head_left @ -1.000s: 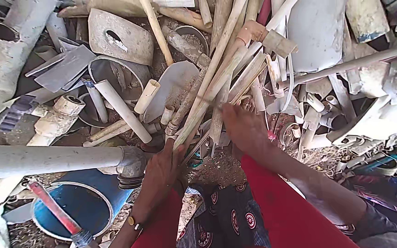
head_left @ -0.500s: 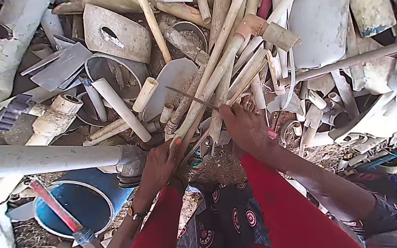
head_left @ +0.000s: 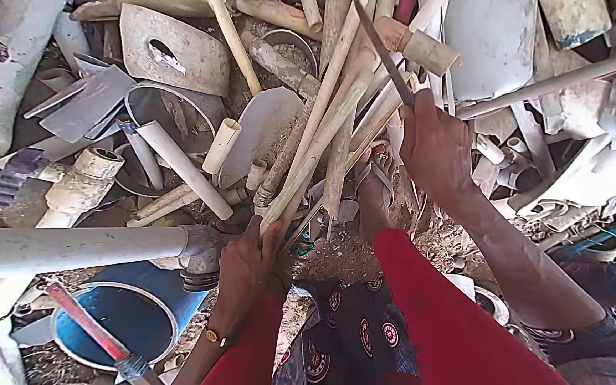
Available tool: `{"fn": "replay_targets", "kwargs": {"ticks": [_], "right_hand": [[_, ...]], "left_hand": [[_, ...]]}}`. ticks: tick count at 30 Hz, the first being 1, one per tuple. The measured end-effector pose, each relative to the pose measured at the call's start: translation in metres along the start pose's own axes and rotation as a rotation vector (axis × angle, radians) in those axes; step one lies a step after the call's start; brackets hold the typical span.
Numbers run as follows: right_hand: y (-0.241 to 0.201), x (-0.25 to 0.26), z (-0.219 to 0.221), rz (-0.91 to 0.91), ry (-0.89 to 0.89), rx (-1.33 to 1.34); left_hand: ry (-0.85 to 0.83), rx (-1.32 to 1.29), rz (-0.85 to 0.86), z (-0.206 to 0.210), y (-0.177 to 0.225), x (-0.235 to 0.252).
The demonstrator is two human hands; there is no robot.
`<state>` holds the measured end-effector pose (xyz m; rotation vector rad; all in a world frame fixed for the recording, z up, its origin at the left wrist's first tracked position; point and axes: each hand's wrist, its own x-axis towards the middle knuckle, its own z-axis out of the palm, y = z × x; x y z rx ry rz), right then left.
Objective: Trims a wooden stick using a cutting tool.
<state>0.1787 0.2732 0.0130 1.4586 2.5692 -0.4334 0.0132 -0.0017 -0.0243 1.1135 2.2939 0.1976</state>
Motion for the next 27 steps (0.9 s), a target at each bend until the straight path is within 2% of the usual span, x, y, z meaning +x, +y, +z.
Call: {"fn": "replay_targets", "kwargs": {"ticks": [2, 8, 12, 17, 23, 25, 27], "right_hand": [[0.012, 0.004, 0.011, -0.074, 0.106, 0.084], [-0.001, -0.005, 0.039, -0.135, -0.065, 0.364], [-0.007, -0.016, 0.031, -0.204, -0.142, 0.321], [0.002, 0.017, 0.029, -0.072, -0.05, 0.333], [-0.02, -0.025, 0.049, -0.335, -0.146, 0.299], [-0.019, -0.022, 0.046, -0.31, -0.129, 0.291], [-0.014, -0.005, 0.042, -0.214, -0.102, 0.282]], "left_hand": [[0.013, 0.0, 0.008, 0.001, 0.0, 0.002], [-0.003, -0.029, 0.008, 0.0, -0.001, 0.001], [-0.002, -0.037, 0.013, 0.001, -0.002, 0.002], [-0.021, -0.058, 0.016, 0.001, -0.002, 0.003], [-0.07, -0.207, -0.047, -0.007, -0.002, 0.009], [-0.068, -0.234, -0.057, -0.008, -0.002, 0.01], [-0.051, -0.209, 0.024, -0.007, -0.004, 0.009]]}}
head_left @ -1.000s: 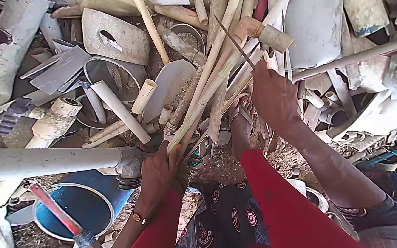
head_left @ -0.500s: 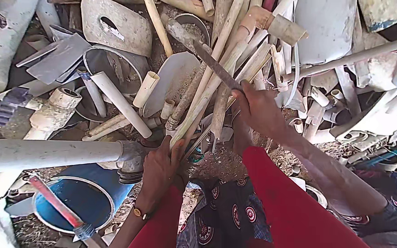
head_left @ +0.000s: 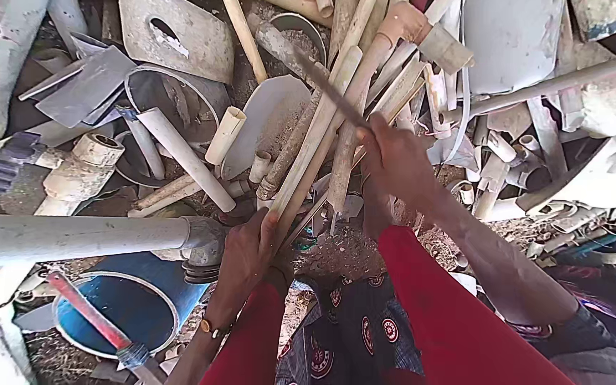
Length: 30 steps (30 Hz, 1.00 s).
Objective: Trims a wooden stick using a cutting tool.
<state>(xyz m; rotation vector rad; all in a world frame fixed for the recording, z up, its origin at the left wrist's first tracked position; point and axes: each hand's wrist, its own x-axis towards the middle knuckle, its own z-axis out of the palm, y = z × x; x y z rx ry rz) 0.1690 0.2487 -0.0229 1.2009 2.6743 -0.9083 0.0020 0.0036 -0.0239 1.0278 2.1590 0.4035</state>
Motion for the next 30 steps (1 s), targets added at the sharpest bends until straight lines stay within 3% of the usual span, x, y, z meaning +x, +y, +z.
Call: {"fn": "replay_targets", "kwargs": {"ticks": [5, 10, 17, 23, 26, 30], "right_hand": [[0.008, 0.025, -0.034, 0.127, -0.014, -0.042], [0.004, 0.017, -0.028, 0.133, -0.025, 0.017], [-0.013, -0.026, -0.002, -0.055, -0.205, -0.034], [-0.005, 0.004, -0.027, 0.156, -0.085, -0.133], [-0.02, -0.016, -0.019, 0.059, -0.13, -0.122], [-0.029, -0.031, -0.009, -0.036, -0.173, -0.345]], "left_hand": [[0.078, 0.145, 0.126, 0.006, 0.0, -0.003], [0.089, 0.192, 0.129, 0.005, -0.001, -0.005], [0.102, 0.238, 0.092, 0.006, -0.001, -0.006], [0.072, 0.238, 0.077, 0.007, -0.001, -0.003], [0.051, 0.233, 0.048, 0.008, 0.0, -0.001], [0.071, 0.268, 0.034, 0.007, 0.0, -0.001]]}}
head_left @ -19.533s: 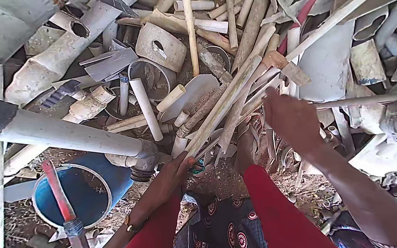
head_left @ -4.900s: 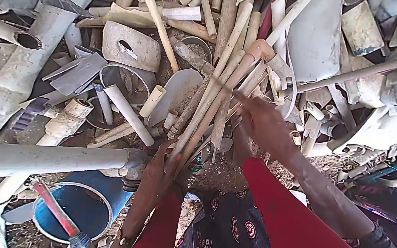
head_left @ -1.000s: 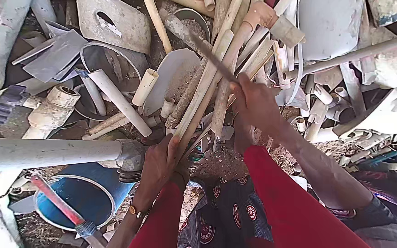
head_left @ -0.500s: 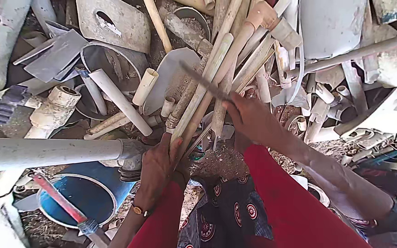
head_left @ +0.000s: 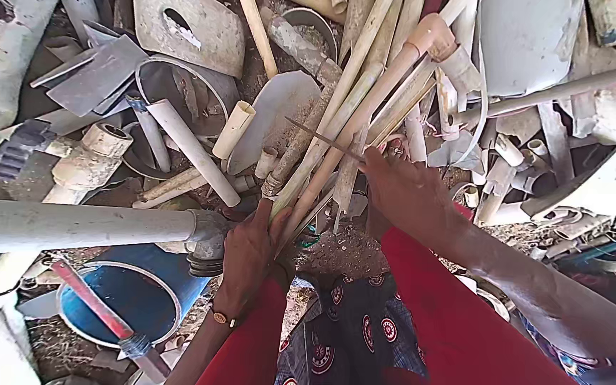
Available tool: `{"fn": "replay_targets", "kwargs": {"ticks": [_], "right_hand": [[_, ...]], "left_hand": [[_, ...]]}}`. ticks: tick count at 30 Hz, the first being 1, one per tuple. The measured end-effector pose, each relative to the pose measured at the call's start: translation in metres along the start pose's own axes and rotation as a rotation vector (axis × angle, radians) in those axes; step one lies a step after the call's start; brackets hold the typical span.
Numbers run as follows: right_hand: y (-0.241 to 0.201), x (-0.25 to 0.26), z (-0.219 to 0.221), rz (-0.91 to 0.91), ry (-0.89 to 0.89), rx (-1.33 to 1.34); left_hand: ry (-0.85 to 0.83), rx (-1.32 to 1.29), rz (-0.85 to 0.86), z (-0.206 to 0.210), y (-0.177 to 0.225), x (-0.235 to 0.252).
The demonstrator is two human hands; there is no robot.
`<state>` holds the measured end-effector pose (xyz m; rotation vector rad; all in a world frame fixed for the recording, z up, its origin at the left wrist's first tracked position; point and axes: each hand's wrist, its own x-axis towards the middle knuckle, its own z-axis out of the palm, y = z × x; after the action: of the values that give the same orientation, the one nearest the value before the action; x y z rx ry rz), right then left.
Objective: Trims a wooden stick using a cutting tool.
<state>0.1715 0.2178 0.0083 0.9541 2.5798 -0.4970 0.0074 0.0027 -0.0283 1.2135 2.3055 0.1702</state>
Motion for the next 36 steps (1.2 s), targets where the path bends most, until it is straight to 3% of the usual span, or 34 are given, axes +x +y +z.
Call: {"fn": "replay_targets", "kwargs": {"ticks": [6, 9, 12, 14, 16, 19, 21, 22, 24, 28, 30, 33, 36], "right_hand": [[0.019, 0.014, -0.028, 0.158, 0.056, 0.053], [-0.002, 0.01, -0.017, 0.075, -0.053, 0.036], [-0.004, 0.005, 0.006, -0.039, -0.038, 0.081], [0.009, 0.005, 0.009, -0.008, 0.063, 0.226], [0.021, 0.001, 0.006, 0.039, 0.326, 0.38], [0.024, -0.01, 0.005, 0.125, 0.599, 0.48], [0.025, -0.014, 0.009, 0.127, 0.543, 0.38], [0.026, -0.013, 0.01, 0.118, 0.43, 0.319], [0.03, -0.007, 0.012, 0.142, 0.255, 0.291], [0.03, -0.005, 0.013, 0.188, 0.365, 0.415], [0.027, -0.005, 0.017, 0.197, 0.428, 0.437], [0.021, -0.006, 0.029, 0.175, 0.519, 0.462], [0.018, -0.014, 0.028, 0.199, 0.56, 0.486]], "left_hand": [[-0.011, -0.011, -0.012, 0.001, 0.0, -0.002], [-0.033, -0.043, -0.008, 0.001, -0.001, 0.0], [-0.089, -0.17, -0.019, 0.003, -0.002, 0.003], [-0.061, -0.286, -0.023, 0.001, -0.001, 0.004], [0.029, -0.379, 0.015, -0.004, 0.004, 0.004], [0.007, -0.253, 0.029, -0.017, 0.013, 0.009], [-0.203, -0.152, -0.045, -0.019, 0.018, 0.015], [-0.24, -0.134, -0.063, -0.016, 0.018, 0.016], [-0.16, -0.117, -0.036, -0.009, 0.017, 0.016], [0.013, -0.283, 0.034, 0.001, 0.012, 0.019], [-0.058, -0.368, 0.022, 0.002, 0.017, 0.03], [-0.291, -0.478, -0.078, 0.001, 0.034, 0.057], [-0.354, -0.464, -0.1, -0.009, 0.045, 0.074]]}}
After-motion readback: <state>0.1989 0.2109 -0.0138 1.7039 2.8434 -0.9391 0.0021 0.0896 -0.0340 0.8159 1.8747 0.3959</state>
